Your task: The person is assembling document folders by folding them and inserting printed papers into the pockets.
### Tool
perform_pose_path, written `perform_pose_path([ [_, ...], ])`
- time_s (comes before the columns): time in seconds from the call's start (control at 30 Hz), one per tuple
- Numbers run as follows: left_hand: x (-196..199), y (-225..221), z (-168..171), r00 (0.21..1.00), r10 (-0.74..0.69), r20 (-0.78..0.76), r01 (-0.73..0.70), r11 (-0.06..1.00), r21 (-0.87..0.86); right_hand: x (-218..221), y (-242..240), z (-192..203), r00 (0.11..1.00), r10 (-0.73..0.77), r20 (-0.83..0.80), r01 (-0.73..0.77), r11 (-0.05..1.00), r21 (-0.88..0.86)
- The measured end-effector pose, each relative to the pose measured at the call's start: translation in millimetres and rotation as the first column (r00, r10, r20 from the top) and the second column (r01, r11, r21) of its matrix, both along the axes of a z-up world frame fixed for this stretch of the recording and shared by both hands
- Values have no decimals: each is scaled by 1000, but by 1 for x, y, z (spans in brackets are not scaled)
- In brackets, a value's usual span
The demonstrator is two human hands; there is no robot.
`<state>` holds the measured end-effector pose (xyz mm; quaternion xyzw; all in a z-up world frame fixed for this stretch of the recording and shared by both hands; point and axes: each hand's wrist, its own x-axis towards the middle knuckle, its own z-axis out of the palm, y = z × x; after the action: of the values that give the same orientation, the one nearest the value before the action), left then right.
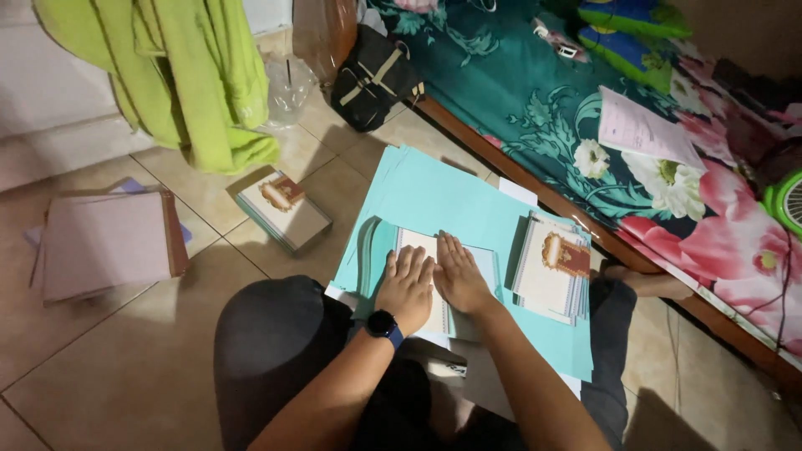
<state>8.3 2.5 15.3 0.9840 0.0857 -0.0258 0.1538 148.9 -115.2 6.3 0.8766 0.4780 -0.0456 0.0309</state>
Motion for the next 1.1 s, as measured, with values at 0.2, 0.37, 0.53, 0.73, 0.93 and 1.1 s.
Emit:
perform_pose_path([
  [0.2, 0, -2, 1, 999, 22, 27, -22, 1000, -20, -83, -43, 17, 1000, 7, -17, -8, 999, -54],
  [0.37, 0, -4, 1, 999, 27, 20, -27, 1000, 8, -162, -85, 43, 997, -14, -73, -5, 969, -246],
  [0.53, -9, 0, 12, 994, 48, 98, -45, 998, -39, -73, -72, 21, 647, -425, -633, 597, 799, 75],
  [0.73, -9, -1, 14, 958, 25, 285, 8, 994, -112, -40, -48, -18, 482, -455, -748, 716, 697, 38],
  [0.93, -5, 5, -11, 799, 116, 590, -32, 988, -151, -43, -61, 53, 680, -417, -604, 645, 732, 220],
  [1.1, 4, 2, -17, 870, 152, 468, 7, 947, -320, -109, -35, 120, 544, -289, -788, 698, 677, 234],
])
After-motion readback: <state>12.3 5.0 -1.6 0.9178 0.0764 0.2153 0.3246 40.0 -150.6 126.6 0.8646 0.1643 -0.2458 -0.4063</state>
